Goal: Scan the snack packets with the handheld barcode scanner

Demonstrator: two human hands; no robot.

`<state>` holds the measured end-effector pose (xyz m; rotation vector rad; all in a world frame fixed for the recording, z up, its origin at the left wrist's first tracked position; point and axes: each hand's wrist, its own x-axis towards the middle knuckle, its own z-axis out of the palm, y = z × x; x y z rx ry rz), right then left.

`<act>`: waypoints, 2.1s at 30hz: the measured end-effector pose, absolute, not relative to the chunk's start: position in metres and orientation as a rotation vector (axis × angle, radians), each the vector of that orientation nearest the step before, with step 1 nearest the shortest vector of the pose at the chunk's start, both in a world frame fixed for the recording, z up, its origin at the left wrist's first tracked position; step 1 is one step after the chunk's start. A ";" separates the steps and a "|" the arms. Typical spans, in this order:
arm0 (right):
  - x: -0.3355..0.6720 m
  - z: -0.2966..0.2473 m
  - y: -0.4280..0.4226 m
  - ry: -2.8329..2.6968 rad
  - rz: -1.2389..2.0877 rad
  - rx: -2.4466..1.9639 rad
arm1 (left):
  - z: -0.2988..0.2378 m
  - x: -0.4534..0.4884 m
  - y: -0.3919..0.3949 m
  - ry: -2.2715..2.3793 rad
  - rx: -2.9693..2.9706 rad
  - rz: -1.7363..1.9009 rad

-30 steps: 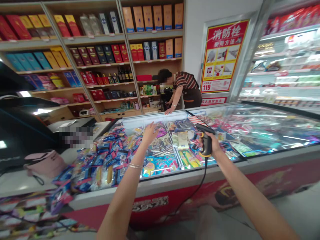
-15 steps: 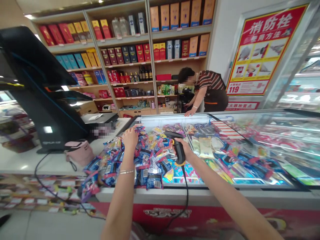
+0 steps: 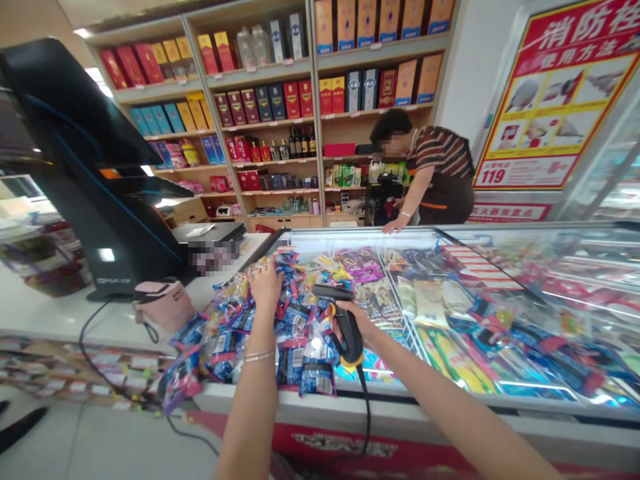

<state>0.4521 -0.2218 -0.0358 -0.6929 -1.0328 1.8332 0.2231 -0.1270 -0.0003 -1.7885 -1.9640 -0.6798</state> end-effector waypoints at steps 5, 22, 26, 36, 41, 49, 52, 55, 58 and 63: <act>0.450 -0.039 -0.222 -1.032 1.847 -0.676 | 0.000 0.229 -0.127 -2.009 -1.823 -0.795; 0.451 -0.033 -0.223 -0.992 1.697 -0.669 | -0.002 0.245 -0.130 -1.828 -2.383 -1.501; 0.451 -0.036 -0.221 -0.957 1.708 -0.712 | -0.006 0.245 -0.127 -1.807 -2.427 -1.576; 0.449 -0.036 -0.221 -0.945 1.703 -0.709 | -0.015 0.249 -0.125 -1.718 -2.446 -0.970; 0.450 -0.035 -0.221 -0.957 1.710 -0.722 | -0.021 0.249 -0.121 -1.756 -2.353 -0.872; 0.449 -0.036 -0.221 -0.960 1.721 -0.728 | -0.024 0.248 -0.117 -1.758 -2.370 -0.880; 0.449 -0.035 -0.221 -0.948 1.717 -0.741 | -0.023 0.247 -0.117 -1.766 -2.401 -0.888; 0.449 -0.035 -0.221 -0.965 1.718 -0.753 | -0.021 0.245 -0.118 -1.792 -2.396 -0.986; 0.450 -0.037 -0.220 -0.969 1.719 -0.752 | -0.019 0.243 -0.118 -1.853 -2.317 -1.183; 0.451 -0.036 -0.220 -0.956 1.717 -0.714 | -0.018 0.244 -0.120 -1.815 -2.348 -1.545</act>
